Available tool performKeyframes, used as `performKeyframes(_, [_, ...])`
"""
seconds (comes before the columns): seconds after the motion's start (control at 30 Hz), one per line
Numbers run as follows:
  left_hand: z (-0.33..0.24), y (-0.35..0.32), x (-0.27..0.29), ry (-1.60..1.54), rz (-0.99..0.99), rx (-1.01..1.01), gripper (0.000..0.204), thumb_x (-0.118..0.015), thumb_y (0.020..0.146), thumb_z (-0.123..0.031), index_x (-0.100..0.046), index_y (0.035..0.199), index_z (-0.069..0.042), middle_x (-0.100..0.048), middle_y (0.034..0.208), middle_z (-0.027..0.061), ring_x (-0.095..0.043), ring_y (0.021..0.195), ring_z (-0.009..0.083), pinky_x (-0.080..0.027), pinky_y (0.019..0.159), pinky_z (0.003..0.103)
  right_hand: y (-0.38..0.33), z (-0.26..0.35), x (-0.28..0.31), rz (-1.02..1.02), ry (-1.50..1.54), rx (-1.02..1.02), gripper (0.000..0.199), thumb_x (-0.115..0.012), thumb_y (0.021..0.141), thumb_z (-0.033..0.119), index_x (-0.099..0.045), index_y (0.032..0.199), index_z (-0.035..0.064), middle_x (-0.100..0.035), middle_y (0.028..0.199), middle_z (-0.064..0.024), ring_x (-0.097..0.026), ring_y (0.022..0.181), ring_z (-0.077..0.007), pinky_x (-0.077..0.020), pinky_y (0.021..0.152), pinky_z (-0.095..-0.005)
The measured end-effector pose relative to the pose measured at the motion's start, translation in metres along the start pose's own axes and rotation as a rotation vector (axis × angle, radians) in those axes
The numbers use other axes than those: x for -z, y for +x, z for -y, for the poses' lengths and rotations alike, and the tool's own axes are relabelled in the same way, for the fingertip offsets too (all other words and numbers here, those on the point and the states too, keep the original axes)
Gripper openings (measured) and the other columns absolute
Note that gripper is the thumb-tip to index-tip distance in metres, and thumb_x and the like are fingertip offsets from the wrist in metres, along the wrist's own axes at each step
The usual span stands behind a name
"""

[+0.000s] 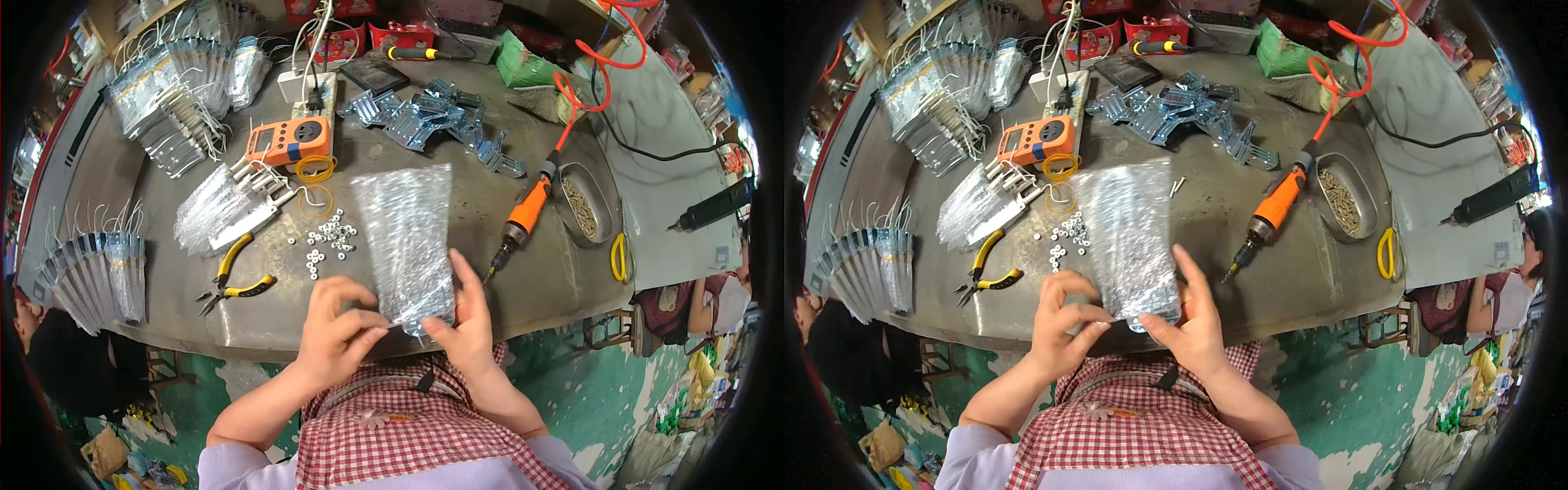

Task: Assembling electronic lighting components by attaching metal plates and wiring using an electric screwdriver.

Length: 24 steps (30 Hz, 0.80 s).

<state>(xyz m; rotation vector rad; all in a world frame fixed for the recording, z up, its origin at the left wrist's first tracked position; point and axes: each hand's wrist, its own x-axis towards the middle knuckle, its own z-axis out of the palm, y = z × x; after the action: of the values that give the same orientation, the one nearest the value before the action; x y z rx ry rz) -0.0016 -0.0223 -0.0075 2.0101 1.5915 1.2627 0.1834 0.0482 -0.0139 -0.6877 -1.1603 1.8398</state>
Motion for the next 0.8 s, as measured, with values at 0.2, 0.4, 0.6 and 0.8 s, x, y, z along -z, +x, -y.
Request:
performKeyframes(0.2, [-0.007, 0.037, -0.017, -0.811, -0.037, 0.418, 0.054, -0.06, 0.085, -0.025, -0.038, 0.128, -0.001, -0.041, 0.13, 0.0174, -0.037, 0.123, 0.0274, -0.03, 0.102, 0.04, -0.008, -0.012, 0.0, 0.018, -0.175, 0.182, 0.077, -0.07, 0.076, 0.007, -0.022, 0.136, -0.004, -0.039, 0.132, -0.0157, -0.041, 0.12, -0.0207, -0.0331, 0.1, -0.0333])
performKeyframes(0.4, [0.042, 0.053, 0.001, 0.089, 0.25, -0.15, 0.012, -0.062, 0.075, -0.005, -0.062, 0.087, -0.005, -0.059, 0.096, 0.0113, -0.056, 0.093, 0.0298, -0.047, 0.081, 0.036, 0.001, 0.027, 0.04, -0.212, -0.912, 0.313, 0.035, -0.064, 0.08, 0.009, -0.053, 0.112, 0.0013, -0.059, 0.1, -0.0126, -0.057, 0.093, -0.022, -0.0461, 0.078, -0.0326])
performKeyframes(0.6, [0.107, 0.073, 0.04, 0.788, 0.09, -0.06, 0.007, -0.062, 0.068, -0.004, -0.057, 0.074, -0.005, -0.055, 0.08, 0.0085, -0.053, 0.082, 0.0255, -0.044, 0.073, 0.037, -0.003, 0.02, 0.039, -0.001, -1.41, 0.379, 0.042, -0.067, 0.068, 0.005, -0.056, 0.108, 0.0071, -0.052, 0.096, -0.013, -0.052, 0.089, -0.0332, -0.045, 0.075, -0.0415])
performKeyframes(0.8, [0.105, 0.079, 0.055, 0.494, 0.146, 0.006, 0.011, -0.059, 0.072, 0.0, -0.05, 0.079, 0.0, -0.058, 0.078, 0.0098, -0.058, 0.078, 0.0244, -0.048, 0.073, 0.035, -0.001, 0.014, 0.051, 0.079, -1.312, 0.43, 0.041, -0.067, 0.067, 0.003, -0.056, 0.107, 0.0045, -0.055, 0.101, -0.0122, -0.054, 0.096, -0.0296, -0.0444, 0.083, -0.0374])
